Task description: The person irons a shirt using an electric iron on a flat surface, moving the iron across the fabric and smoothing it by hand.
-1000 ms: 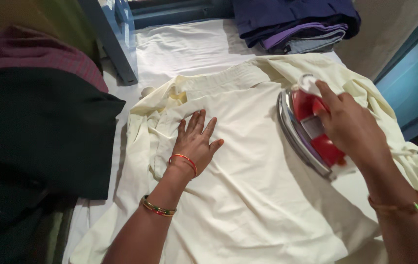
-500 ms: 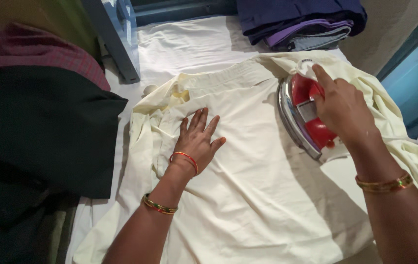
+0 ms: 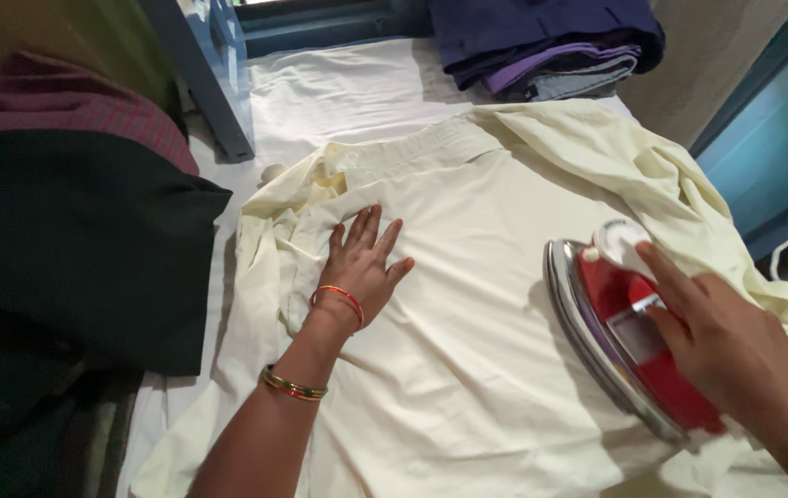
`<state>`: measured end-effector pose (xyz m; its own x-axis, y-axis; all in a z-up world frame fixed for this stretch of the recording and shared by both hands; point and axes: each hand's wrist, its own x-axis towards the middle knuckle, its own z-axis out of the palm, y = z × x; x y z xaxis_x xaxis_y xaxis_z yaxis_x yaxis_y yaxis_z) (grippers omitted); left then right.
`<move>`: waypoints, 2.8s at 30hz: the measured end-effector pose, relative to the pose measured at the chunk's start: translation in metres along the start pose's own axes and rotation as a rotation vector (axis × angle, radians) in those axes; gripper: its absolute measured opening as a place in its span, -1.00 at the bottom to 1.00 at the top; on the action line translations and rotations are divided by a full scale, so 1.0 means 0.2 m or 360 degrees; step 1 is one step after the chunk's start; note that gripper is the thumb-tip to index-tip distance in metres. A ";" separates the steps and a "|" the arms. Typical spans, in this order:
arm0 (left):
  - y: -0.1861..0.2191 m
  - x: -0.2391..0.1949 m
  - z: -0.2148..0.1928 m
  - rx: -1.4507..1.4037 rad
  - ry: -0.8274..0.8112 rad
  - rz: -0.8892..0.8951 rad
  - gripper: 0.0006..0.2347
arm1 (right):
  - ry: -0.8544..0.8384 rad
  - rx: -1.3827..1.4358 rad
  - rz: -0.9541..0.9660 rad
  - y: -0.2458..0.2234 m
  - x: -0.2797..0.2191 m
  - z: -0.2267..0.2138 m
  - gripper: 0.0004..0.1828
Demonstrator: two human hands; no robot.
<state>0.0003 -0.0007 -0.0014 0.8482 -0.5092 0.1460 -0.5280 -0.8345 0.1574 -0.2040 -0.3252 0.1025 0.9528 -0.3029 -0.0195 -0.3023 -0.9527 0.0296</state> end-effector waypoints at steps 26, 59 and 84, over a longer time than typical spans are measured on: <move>0.01 0.00 0.00 0.0055 -0.0030 -0.0009 -0.43 | 0.0279 0.0487 -0.0319 -0.39 0.37 -0.13 -0.36; 0.00 -0.02 -0.01 -0.0043 -0.0027 -0.0025 -0.43 | -0.0111 -0.0080 -0.0020 -0.34 0.27 -0.07 -0.19; 0.01 -0.02 0.00 0.0020 0.0023 -0.0006 -0.45 | -0.0216 0.0126 -0.0118 -0.46 0.17 -0.14 -0.26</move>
<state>-0.0046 0.0004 -0.0019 0.8496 -0.5027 0.1595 -0.5240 -0.8392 0.1459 -0.1438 -0.2465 0.1276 0.9617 -0.2267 -0.1538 -0.2375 -0.9698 -0.0554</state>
